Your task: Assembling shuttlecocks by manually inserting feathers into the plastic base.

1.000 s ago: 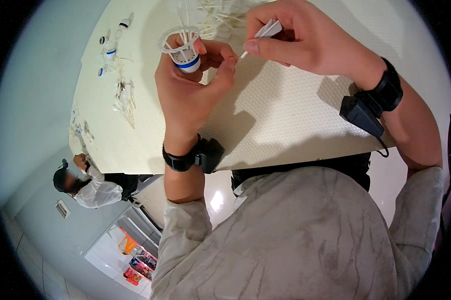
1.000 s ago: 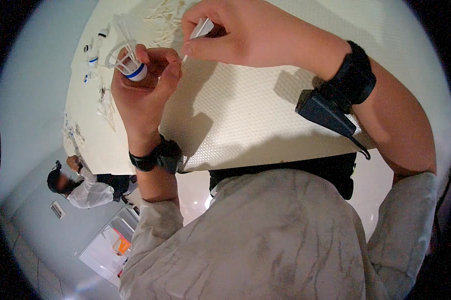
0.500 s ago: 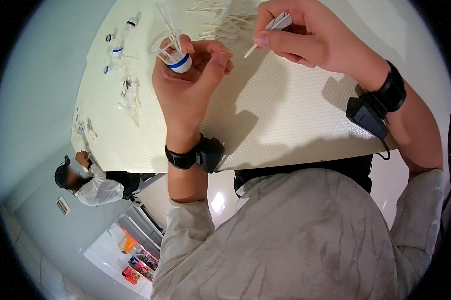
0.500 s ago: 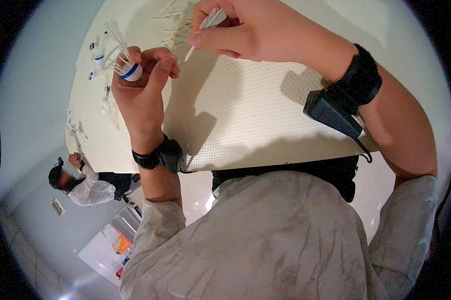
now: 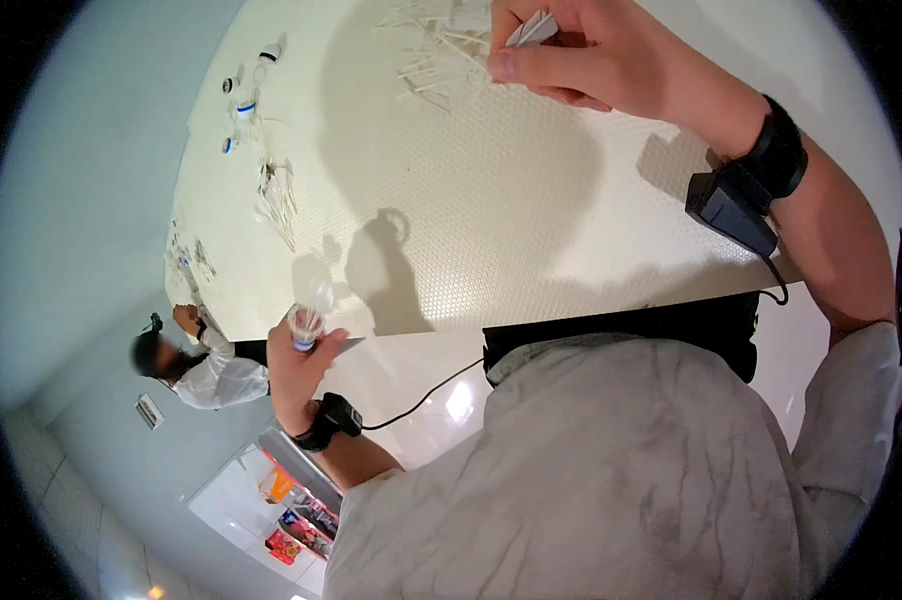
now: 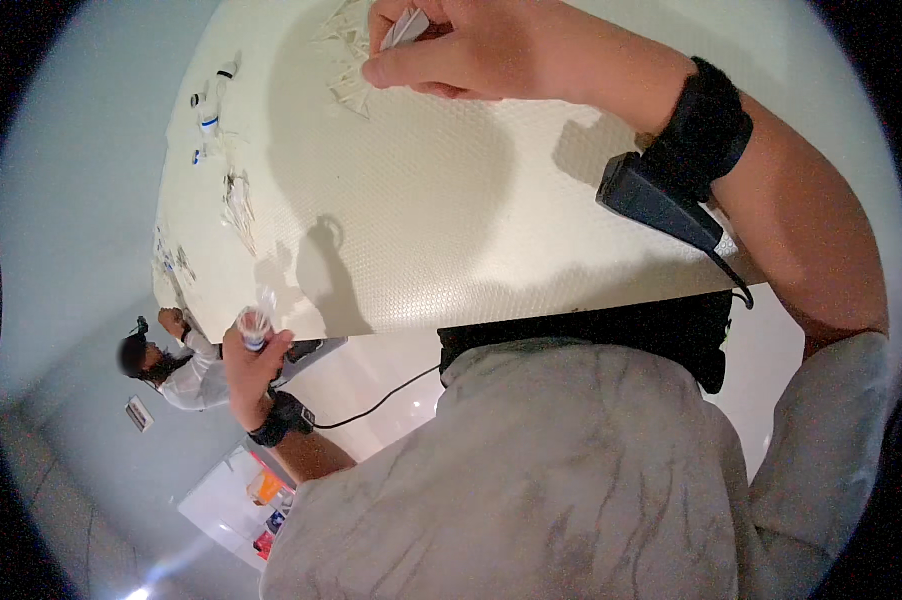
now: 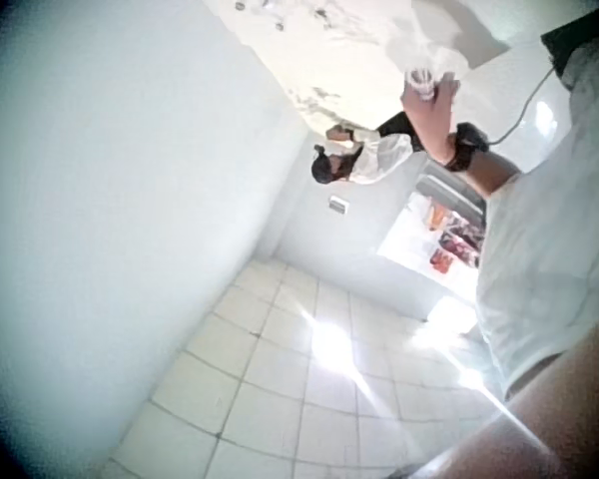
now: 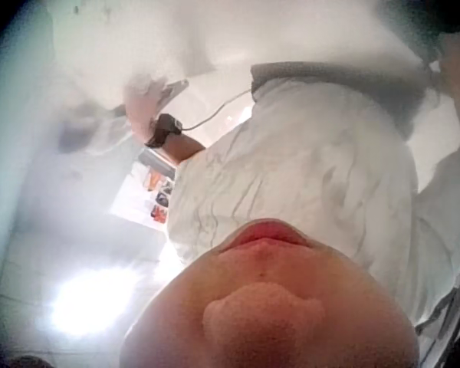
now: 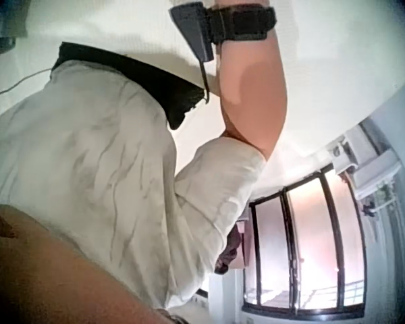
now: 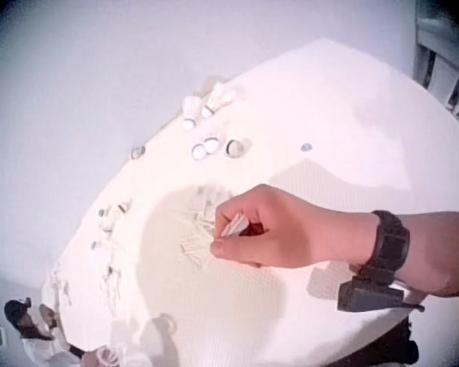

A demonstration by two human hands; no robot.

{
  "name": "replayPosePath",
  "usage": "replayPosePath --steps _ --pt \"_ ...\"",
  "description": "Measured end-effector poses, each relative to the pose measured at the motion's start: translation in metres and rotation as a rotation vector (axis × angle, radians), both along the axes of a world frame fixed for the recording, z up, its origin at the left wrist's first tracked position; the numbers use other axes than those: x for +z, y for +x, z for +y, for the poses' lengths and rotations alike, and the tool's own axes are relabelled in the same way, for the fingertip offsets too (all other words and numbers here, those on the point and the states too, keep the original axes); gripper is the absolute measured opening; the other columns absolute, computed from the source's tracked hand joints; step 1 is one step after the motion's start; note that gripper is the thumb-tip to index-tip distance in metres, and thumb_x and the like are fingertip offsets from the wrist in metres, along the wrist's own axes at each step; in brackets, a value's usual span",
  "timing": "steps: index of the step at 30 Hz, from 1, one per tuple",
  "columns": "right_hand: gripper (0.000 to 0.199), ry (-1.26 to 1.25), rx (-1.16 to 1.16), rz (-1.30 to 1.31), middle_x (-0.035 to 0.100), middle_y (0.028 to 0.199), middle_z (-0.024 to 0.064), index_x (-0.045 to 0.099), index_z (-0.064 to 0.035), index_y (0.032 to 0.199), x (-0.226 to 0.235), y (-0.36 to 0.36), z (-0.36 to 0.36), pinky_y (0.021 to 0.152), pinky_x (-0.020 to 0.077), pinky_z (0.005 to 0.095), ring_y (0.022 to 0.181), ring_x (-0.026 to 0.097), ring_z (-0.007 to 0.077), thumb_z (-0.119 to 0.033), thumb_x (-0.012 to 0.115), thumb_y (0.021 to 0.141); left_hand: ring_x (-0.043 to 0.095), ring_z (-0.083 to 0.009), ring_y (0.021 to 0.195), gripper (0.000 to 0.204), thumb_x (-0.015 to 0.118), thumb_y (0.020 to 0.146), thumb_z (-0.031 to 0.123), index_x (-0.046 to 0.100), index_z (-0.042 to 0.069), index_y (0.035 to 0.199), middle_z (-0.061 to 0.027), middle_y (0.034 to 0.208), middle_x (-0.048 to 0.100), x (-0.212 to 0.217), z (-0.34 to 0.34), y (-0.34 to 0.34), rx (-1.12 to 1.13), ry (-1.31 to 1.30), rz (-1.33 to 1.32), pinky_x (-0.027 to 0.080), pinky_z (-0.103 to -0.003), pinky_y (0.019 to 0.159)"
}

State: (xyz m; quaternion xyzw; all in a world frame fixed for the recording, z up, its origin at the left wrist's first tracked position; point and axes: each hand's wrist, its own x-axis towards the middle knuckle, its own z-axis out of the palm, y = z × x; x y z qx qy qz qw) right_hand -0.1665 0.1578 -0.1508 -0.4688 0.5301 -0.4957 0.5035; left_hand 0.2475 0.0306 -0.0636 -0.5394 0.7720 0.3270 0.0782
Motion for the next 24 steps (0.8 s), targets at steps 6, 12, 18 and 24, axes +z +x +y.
replayPosePath --steps 6,12,18,24 --pt "0.022 -0.054 0.031 -0.071 0.057 0.059 -0.0006 0.065 -0.0013 0.088 0.003 -0.003 0.003 0.046 0.0319 0.0217 0.051 0.046 0.004 -0.021 0.064 0.096 0.062 -0.0158 0.059 0.022 0.067 0.081 -0.01 0.048 0.003 0.083 -0.0063 0.073 0.059 -0.003 0.023 -0.044 0.125 -0.045 0.618 0.047 -0.024 0.05" --pt "0.015 0.074 0.131 -0.249 0.057 0.064 -0.0009 0.064 -0.001 0.09 0.003 -0.004 0.006 0.046 0.031 0.0205 0.052 0.044 0.0038 -0.014 0.064 0.096 0.066 -0.0196 0.066 0.025 0.065 0.085 -0.01 0.044 0.004 0.084 -0.0136 0.081 0.066 -0.025 0.002 -0.159 -0.098 0.26 0.843 0.052 -0.029 0.056" --pt "0.006 0.122 0.15 -0.453 0.054 0.066 -0.0042 0.063 -0.0026 0.094 0.004 -0.003 0.013 0.047 0.0312 0.0185 0.055 0.045 0.0022 -0.009 0.064 0.094 0.069 -0.0215 0.074 0.018 0.062 0.092 -0.001 0.046 0.007 0.088 -0.0159 0.089 0.069 -0.055 0.013 -0.223 -0.238 0.413 0.901 0.056 -0.03 0.063" --pt "0.007 0.139 0.225 -0.358 0.054 0.066 -0.0061 0.063 -0.003 0.095 -0.001 -0.01 0.009 0.049 0.0317 0.0177 0.057 0.045 0.0 -0.009 0.065 0.094 0.071 -0.0235 0.081 0.019 0.06 0.09 -0.005 0.046 0.007 0.09 -0.0169 0.09 0.069 -0.059 0.006 -0.222 -0.277 0.538 0.869 0.058 -0.032 0.067"
